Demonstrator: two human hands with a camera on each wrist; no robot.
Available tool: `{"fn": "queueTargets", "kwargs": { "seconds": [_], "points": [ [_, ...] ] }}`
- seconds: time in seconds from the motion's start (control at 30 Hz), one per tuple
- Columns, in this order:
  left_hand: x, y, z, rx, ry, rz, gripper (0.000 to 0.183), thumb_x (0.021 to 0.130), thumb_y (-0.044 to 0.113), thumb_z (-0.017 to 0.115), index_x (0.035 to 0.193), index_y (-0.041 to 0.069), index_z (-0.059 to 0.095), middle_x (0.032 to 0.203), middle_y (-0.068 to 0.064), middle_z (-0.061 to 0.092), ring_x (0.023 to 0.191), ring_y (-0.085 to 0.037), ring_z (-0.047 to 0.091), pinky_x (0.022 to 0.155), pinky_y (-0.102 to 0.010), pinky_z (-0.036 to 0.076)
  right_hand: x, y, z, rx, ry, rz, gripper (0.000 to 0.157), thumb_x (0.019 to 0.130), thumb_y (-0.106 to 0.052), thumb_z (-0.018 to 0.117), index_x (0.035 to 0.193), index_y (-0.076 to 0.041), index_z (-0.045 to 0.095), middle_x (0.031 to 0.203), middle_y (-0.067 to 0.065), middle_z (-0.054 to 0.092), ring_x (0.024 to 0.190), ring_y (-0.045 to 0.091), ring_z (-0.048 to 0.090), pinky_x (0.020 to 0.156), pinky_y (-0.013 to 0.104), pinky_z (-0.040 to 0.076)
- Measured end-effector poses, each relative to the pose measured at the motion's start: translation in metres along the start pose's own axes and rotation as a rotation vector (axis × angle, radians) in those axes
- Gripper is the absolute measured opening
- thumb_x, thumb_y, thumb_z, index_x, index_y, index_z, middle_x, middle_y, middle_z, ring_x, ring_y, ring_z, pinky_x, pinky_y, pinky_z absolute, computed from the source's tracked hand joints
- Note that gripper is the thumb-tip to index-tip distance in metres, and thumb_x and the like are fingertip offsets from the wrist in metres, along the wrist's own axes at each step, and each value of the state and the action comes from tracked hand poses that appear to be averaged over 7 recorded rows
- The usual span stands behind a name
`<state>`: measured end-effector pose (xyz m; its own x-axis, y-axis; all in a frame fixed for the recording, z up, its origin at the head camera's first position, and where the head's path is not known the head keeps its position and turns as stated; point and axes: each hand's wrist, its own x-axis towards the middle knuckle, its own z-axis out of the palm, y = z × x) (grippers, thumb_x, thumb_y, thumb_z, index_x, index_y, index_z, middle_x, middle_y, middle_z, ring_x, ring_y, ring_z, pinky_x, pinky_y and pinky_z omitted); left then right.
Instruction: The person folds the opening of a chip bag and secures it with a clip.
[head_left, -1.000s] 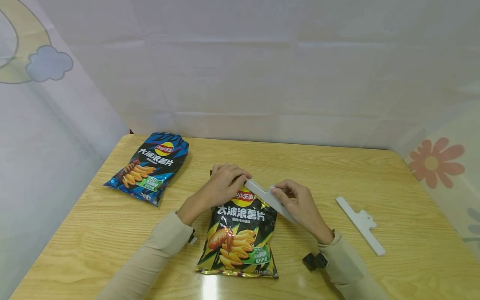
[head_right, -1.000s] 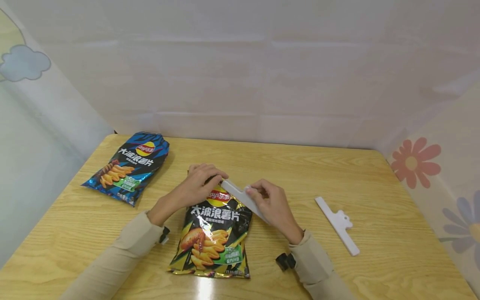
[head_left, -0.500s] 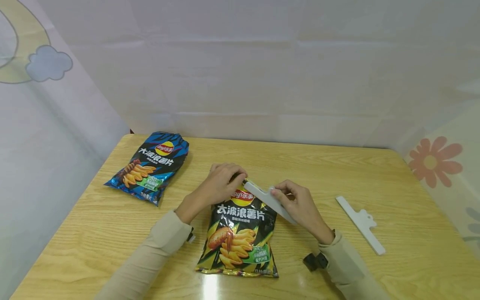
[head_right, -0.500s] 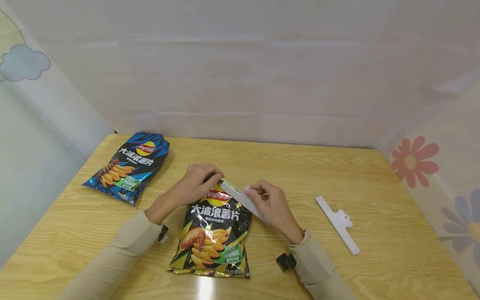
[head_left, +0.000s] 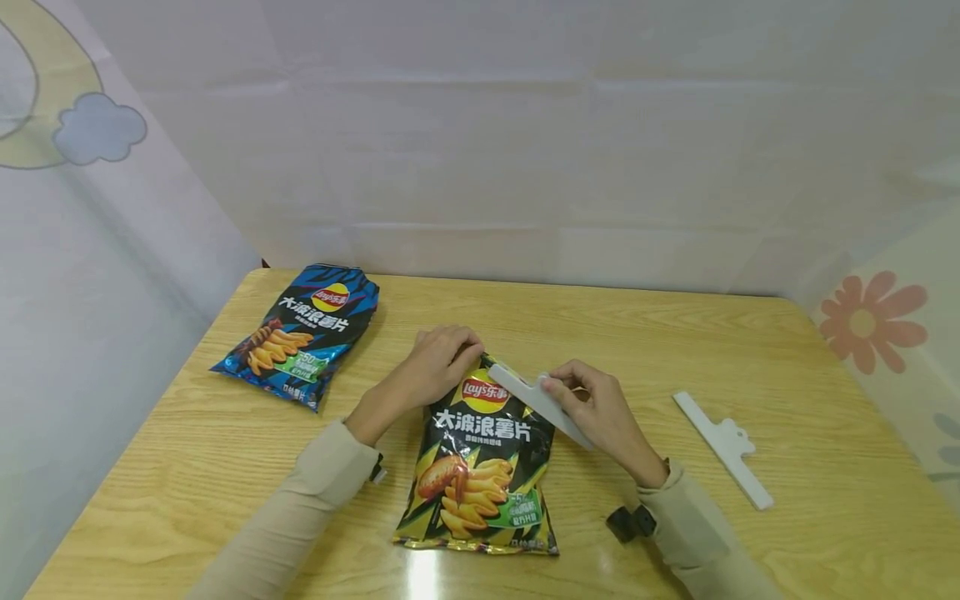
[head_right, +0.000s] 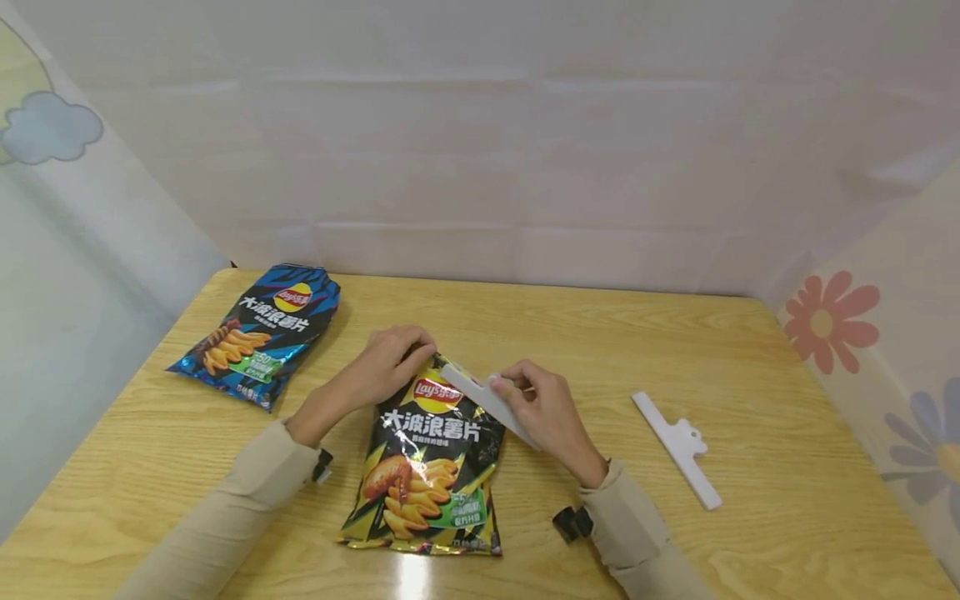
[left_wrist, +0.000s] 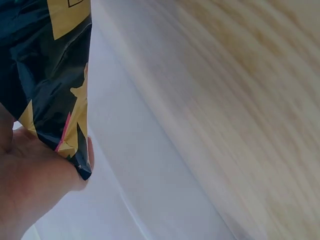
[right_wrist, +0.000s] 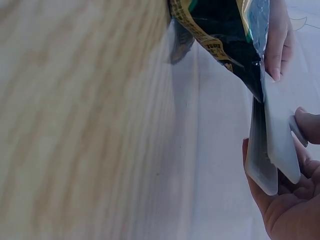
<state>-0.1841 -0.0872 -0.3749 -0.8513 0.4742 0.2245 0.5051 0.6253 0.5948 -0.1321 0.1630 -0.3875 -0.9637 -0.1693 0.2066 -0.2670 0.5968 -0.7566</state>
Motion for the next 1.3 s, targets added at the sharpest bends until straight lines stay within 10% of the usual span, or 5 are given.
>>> {"fn": "queueTargets", "kwargs": {
  "seconds": [0.57, 1.3],
  "points": [
    [0.003, -0.003, 0.003, -0.062, 0.097, 0.176, 0.014, 0.1, 0.011, 0.057, 0.101, 0.006, 0.07, 0.1, -0.007, 0.074, 0.089, -0.019, 0.066, 0.084, -0.038, 0.051, 0.008, -0.011, 0.011, 0.042, 0.022, 0.024, 0.019, 0.097, -0.021, 0.065, 0.101, -0.003, 0.071, 0.09, 0.011, 0.071, 0.077, 0.016, 0.062, 0.069, 0.024, 0.053],
    [0.003, -0.003, 0.005, -0.072, 0.109, 0.173, 0.016, 0.1, 0.008, 0.056, 0.102, 0.002, 0.071, 0.1, -0.011, 0.072, 0.091, -0.02, 0.068, 0.08, -0.034, 0.055, 0.008, -0.014, 0.014, 0.02, -0.038, 0.083, 0.032, 0.1, -0.03, 0.059, 0.113, -0.002, 0.066, 0.098, 0.012, 0.07, 0.082, 0.017, 0.061, 0.074, 0.028, 0.051]
  ]
}}
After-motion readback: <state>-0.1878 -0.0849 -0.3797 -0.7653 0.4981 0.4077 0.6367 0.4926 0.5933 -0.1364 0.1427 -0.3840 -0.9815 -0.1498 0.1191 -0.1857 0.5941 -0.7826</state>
